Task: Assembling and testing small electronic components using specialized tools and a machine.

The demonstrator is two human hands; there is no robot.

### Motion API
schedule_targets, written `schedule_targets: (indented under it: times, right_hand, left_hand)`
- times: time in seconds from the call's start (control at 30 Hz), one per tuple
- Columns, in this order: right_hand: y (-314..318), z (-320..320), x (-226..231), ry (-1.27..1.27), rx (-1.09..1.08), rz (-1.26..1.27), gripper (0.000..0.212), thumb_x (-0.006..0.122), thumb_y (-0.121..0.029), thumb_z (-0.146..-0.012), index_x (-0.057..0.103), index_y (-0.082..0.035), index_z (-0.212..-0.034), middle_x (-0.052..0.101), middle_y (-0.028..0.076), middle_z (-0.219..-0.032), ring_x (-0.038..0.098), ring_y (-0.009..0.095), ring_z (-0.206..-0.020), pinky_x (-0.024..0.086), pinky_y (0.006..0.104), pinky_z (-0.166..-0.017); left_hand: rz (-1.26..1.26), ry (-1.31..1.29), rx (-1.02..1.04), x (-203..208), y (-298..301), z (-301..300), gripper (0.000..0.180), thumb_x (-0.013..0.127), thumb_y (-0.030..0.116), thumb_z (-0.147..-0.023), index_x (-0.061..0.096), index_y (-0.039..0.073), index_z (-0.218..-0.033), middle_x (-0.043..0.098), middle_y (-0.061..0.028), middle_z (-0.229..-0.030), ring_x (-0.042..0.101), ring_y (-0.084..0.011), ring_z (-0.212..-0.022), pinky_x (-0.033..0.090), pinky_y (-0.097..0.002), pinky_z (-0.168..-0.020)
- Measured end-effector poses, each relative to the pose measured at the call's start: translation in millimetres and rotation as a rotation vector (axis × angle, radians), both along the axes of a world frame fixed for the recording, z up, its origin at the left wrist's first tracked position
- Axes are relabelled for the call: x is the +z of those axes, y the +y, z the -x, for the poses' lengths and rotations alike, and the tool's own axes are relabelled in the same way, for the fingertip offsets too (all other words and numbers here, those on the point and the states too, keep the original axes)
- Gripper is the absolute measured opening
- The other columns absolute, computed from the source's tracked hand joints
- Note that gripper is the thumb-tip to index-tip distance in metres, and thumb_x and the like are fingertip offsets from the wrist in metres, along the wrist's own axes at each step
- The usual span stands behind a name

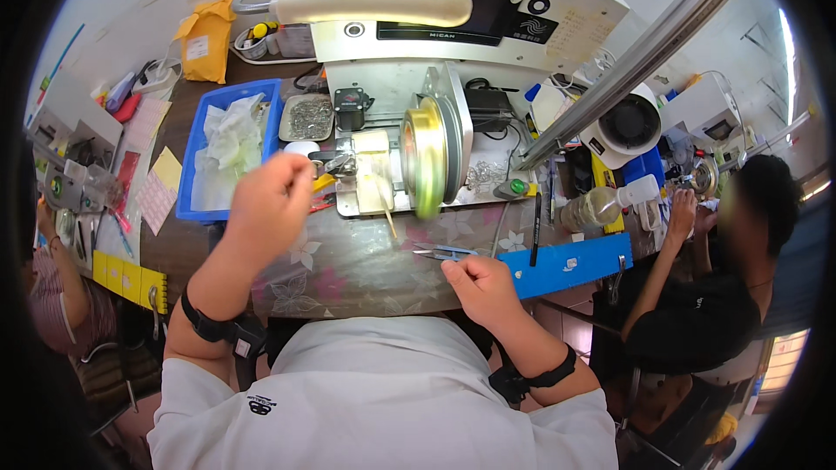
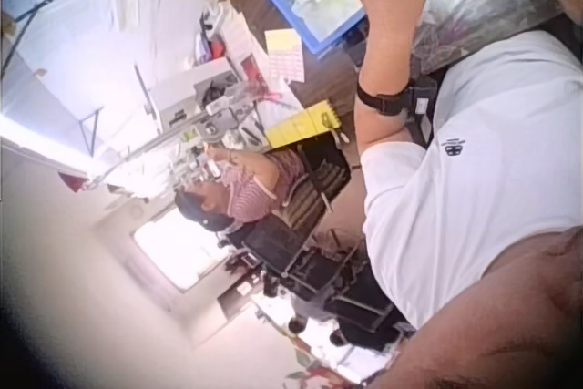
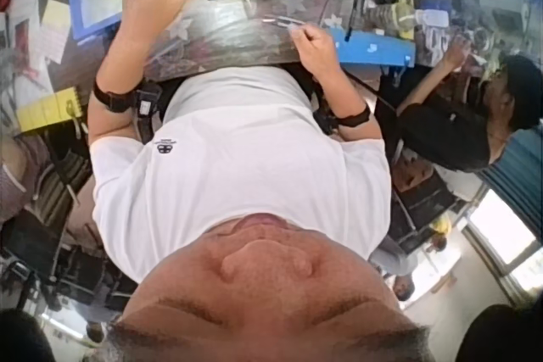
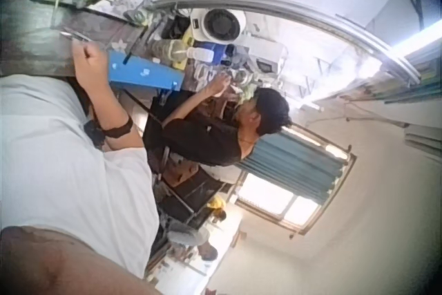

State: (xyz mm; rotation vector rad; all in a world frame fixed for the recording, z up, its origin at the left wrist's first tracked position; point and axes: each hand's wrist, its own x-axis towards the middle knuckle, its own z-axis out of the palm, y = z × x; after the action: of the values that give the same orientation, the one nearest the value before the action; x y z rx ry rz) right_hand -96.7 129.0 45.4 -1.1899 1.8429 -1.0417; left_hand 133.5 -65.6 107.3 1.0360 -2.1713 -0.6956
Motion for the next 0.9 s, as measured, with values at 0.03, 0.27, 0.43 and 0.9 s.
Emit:
schedule_targets:
  times: [0.03,0.27,0.43,0.9]
  right_hand:
    - [2,1,-1,-0.034,-0.014,0.009,0.03,0.061,-0.021,-0.091,0.06,0.0,-0.071,0.052,-0.001,-0.062,0.045,0.007,-0.06,0.037,0.0253,-0.053]
    - [6,24,-23,-0.228,-0.172,0.155,0.026,0.055,-0.024,-0.097,0.058,-0.001,-0.084,0.049,-0.003,-0.066,0.039,0.004,-0.059,0.033,0.0214,-0.054]
    - [-5,44,-30,-0.593,-0.303,0.31,0.038,0.04,-0.035,-0.102,0.048,-0.005,-0.08,0.033,-0.001,-0.058,0.031,0.01,-0.052,0.029,0.0247,-0.05]
    - [-11,56,-44,-0.864,-0.422,0.575,0.052,0.029,-0.054,-0.099,0.049,-0.007,-0.089,0.041,0.003,-0.065,0.037,0.015,-0.06,0.033,0.0294,-0.06]
  left_hand:
    - [0.001,0.0,0.0,-3,-9,-4,0.011,0.057,0.013,-0.088,0.061,0.003,-0.09,0.063,-0.0171,-0.078,0.062,-0.0348,-0.074,0.048,-0.0413,-0.064]
    - [-0.027,-0.168,-0.025,-54,-8,-18,0.015,0.058,0.016,-0.089,0.061,0.002,-0.094,0.063,-0.0176,-0.077,0.061,-0.0346,-0.069,0.047,-0.0404,-0.062]
    - [-0.3,-0.028,-0.042,-59,29,-13,0.015,0.063,0.016,-0.087,0.063,0.001,-0.093,0.061,-0.012,-0.07,0.057,-0.0202,-0.058,0.045,-0.0308,-0.056]
    - [-0.085,0.092,-0.1,-115,51,-19,0.01,0.064,0.007,-0.081,0.062,0.002,-0.073,0.052,-0.0082,-0.054,0.052,-0.0206,-0.049,0.04,-0.0309,-0.049]
